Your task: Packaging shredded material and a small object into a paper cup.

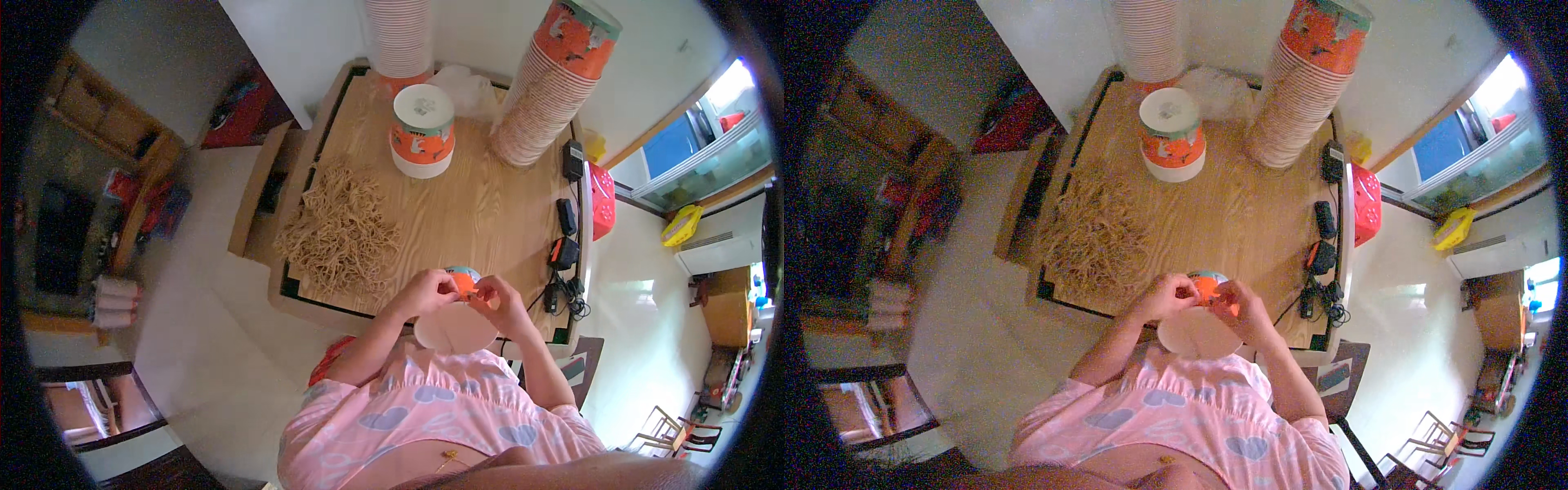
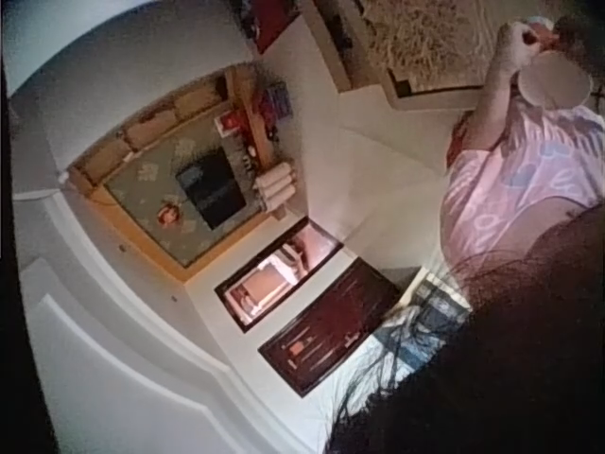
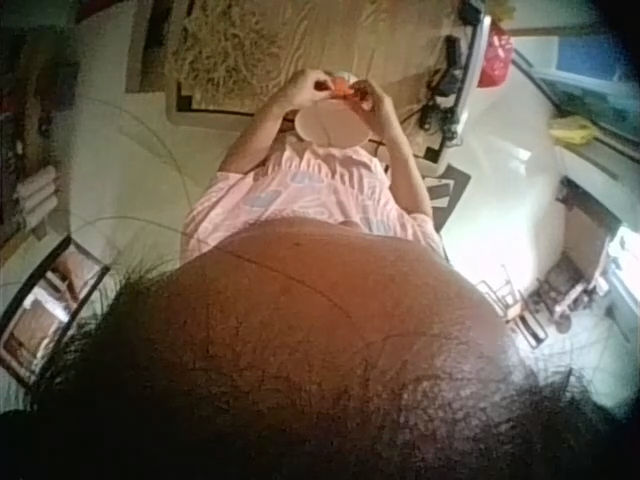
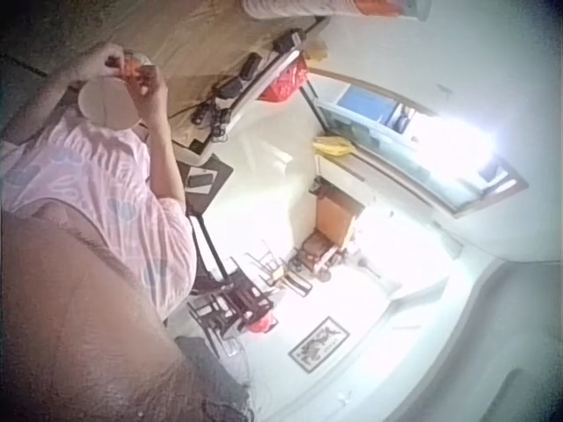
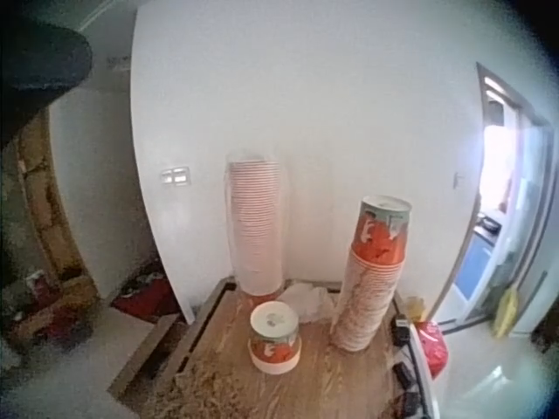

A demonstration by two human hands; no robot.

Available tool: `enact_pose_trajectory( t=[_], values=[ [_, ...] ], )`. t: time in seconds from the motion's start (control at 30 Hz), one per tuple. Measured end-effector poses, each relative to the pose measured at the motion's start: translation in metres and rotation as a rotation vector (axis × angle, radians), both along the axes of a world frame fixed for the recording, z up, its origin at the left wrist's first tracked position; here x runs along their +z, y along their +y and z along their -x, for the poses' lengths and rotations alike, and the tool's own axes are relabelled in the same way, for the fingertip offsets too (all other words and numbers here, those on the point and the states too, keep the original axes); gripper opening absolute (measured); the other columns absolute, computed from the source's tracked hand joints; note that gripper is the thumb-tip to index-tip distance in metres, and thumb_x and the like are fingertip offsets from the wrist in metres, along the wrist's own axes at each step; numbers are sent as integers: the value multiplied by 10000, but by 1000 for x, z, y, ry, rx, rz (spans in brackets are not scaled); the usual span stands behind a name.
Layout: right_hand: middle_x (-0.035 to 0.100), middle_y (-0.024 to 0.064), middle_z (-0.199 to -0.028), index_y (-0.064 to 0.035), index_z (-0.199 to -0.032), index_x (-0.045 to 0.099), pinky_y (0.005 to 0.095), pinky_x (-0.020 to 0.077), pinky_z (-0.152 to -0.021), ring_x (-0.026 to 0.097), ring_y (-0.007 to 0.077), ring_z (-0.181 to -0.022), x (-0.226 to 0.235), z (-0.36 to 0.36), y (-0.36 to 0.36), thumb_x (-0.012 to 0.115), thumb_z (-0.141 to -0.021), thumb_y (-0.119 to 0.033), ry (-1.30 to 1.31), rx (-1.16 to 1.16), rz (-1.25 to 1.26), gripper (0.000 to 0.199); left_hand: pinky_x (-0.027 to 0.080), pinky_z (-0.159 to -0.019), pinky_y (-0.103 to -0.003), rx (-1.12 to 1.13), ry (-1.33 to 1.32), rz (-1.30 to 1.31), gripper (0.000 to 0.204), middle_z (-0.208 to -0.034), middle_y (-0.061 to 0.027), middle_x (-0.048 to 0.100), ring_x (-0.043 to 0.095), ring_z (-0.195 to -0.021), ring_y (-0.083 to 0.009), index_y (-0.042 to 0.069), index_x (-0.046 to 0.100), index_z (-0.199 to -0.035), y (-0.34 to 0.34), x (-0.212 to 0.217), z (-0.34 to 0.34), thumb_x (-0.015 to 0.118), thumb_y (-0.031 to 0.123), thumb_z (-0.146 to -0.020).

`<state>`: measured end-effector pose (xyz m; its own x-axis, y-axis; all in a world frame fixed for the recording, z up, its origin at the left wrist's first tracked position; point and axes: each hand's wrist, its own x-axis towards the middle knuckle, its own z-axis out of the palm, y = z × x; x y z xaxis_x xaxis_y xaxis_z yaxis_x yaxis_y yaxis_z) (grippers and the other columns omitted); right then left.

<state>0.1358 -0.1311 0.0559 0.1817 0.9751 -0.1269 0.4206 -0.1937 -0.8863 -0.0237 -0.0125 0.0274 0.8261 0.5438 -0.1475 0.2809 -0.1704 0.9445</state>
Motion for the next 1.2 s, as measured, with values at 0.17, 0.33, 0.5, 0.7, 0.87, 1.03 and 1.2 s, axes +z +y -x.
enact_pose_trajectory(
  t=[0.17,0.33,0.5,0.7,0.87,1.03,1.2],
  values=[
    [519,98,-834,-55,-888,509,356,425,-677,515,272,-773,8,8,1,659,-678,-86,-382,146,-237,260,459,-669,-300,-18,13,6,93,-748,-88,617,592,-728,-185,14,618,-737,0,0,0,667,84,-701],
    [518,107,-818,-53,-862,532,381,417,-703,503,301,-798,13,9,3,614,-670,-49,-442,186,-273,209,458,-673,-305,-21,-28,32,103,-761,-94,618,590,-724,-193,19,628,-769,1,7,-1,664,89,-703],
    [521,107,-825,-59,-852,545,382,416,-706,503,299,-803,19,12,4,606,-671,-47,-473,199,-252,191,458,-672,-313,-36,-30,-33,99,-764,-104,612,589,-732,-209,19,624,-763,1,6,0,659,90,-703],
    [529,104,-803,-61,-831,550,382,415,-699,510,295,-776,15,8,6,606,-671,-49,-463,219,-254,170,460,-656,-334,26,5,-221,95,-779,-113,580,579,-725,-254,15,591,-757,-8,10,-2,643,79,-710],
    [534,104,-775,-52,-814,551,380,421,-682,515,298,-750,15,3,9,603,-682,-42,-475,253,-273,142,461,-648,-344,83,76,-348,93,-786,-126,564,574,-721,-275,9,571,-761,-12,11,-8,629,69,-720],
    [526,119,-775,-46,-951,520,357,446,-623,529,283,-694,17,1,13,566,-716,-3,-336,-31,-151,243,454,-588,-284,219,-123,43,77,-693,-51,549,565,-633,-148,32,531,-779,6,13,-6,593,68,-749],
    [509,126,-799,-84,-1077,478,337,451,-613,526,260,-671,5,-20,15,506,-729,19,-422,-107,-113,364,429,-573,-220,150,-393,692,214,-703,-8,525,521,-631,-81,49,462,-929,33,31,2,596,52,-761]
  ],
)
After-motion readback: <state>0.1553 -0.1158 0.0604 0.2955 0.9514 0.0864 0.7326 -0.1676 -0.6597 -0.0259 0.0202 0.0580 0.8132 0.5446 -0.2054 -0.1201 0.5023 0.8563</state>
